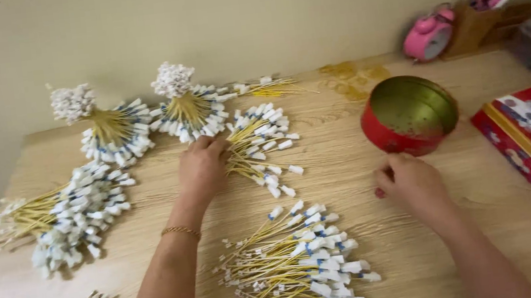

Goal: Sorting and inspecting individual electronic wires from bundles at a desk.

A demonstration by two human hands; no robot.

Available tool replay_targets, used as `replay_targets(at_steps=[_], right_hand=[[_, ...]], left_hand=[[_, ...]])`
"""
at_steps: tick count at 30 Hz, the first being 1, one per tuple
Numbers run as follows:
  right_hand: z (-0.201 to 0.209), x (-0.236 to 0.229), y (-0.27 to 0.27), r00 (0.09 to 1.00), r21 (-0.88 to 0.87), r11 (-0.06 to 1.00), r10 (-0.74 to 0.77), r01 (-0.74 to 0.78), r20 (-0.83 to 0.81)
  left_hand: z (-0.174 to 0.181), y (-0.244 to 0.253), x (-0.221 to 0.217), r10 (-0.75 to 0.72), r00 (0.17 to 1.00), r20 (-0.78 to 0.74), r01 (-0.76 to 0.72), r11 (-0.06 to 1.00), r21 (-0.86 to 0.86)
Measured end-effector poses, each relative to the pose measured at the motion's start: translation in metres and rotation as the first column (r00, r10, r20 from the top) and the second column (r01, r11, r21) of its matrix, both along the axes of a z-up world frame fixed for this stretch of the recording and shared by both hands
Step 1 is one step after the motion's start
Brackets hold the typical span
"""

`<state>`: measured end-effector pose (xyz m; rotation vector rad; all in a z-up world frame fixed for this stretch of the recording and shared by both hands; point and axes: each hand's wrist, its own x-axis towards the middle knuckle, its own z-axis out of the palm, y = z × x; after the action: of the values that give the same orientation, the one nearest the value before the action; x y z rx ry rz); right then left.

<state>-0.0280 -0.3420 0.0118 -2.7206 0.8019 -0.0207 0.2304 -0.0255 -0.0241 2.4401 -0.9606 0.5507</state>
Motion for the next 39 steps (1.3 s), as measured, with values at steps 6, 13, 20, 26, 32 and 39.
replay_targets(at_steps=[6, 13, 20, 26, 32, 39], right_hand=[[0.027, -0.009, 0.019, 0.945, 0.528, 0.849, -0.189, 0.02, 0.267], [0.012, -0.012, 0.037, 0.845, 0.773, 0.534, -0.185, -0.342, 0.502], [0.02, -0.002, 0.089, 0.836, 0.828, 0.319, -0.156, -0.462, 0.527], [0.034, 0.001, 0.131, 0.841, 0.853, 0.244, -0.185, -0.462, 0.508], [0.045, -0.011, 0.162, 0.817, 0.82, 0.246, -0.143, -0.517, 0.558], [0.076, -0.028, 0.181, 0.742, 0.393, 0.755, 0.179, -0.525, 0.647]], left_hand=[[-0.008, 0.002, 0.002, 0.005, 1.0, -0.012, -0.007, 0.992, -0.127], [0.039, -0.003, -0.031, 0.013, 0.875, -0.485, -0.248, 0.871, -0.424], [0.024, 0.013, -0.072, -0.343, 0.678, -0.65, -0.387, 0.584, -0.713], [0.031, 0.023, -0.133, -0.494, 0.539, -0.682, -0.441, 0.524, -0.729], [0.047, 0.024, -0.189, -0.591, 0.452, -0.668, -0.47, 0.479, -0.741], [0.056, 0.026, -0.216, -0.708, 0.387, -0.591, -0.453, 0.412, -0.791]])
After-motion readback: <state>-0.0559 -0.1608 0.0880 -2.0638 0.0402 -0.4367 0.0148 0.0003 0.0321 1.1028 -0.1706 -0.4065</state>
